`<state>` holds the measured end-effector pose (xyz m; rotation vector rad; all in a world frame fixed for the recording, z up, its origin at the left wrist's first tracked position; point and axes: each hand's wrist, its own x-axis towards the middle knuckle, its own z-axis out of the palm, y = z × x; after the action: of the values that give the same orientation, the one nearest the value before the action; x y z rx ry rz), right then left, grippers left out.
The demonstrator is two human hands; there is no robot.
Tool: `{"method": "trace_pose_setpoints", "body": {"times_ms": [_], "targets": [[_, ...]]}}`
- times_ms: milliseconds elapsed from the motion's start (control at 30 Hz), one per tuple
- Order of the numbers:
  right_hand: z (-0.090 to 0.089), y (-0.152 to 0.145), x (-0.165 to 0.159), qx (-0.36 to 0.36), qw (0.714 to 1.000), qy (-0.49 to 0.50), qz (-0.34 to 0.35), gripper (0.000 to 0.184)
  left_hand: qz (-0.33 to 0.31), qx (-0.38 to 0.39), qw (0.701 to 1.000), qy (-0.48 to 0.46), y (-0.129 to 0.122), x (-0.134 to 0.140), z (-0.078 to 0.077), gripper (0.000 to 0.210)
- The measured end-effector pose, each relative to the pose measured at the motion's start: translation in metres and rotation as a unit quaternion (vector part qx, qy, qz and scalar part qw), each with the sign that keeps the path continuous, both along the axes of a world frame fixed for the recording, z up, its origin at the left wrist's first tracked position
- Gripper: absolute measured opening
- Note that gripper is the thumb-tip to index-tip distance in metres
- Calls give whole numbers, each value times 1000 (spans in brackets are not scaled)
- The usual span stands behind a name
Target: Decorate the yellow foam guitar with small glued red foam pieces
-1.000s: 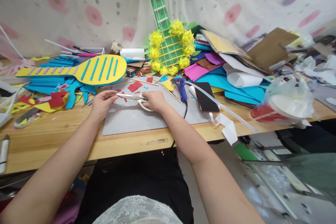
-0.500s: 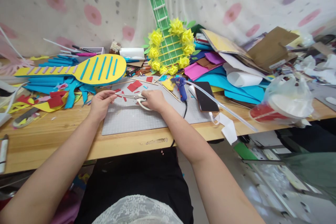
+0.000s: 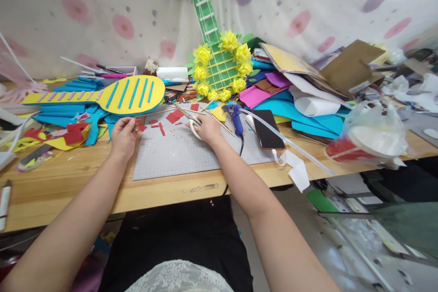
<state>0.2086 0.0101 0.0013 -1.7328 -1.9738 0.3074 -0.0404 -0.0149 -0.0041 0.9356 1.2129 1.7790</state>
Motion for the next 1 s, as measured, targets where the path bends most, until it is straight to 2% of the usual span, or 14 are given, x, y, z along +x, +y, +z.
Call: {"method": "trace_pose_setpoints", "body": {"times_ms": [167,300,367,500,600,700,867,1000], "targets": [[1,0,0,-34,999,8,3,45,40,-64,984,160,10,-6,-2,10],[1,0,0,-41,999,11,5,46,9,-116,957,267,25,-7,0,6],[1,0,0,-41,999,12,5,46,-12,-111,936,333,30,-6,0,6],[1,1,0,-41,999,15,5,47,-9,-103,882,460,31,-5,-2,6],[1,1,0,-41,999,15,11,46,2,-100,853,512,28,-5,-6,6],[1,1,0,-42,999,11,15,46,16,-56,831,554,24,-4,-7,10],[2,0,0,-46,999,11,21,48,-7,-5,805,594,16,0,-7,10],[3,-1,0,-49,999,8,18,48,-27,-21,805,593,18,1,-9,9]]}}
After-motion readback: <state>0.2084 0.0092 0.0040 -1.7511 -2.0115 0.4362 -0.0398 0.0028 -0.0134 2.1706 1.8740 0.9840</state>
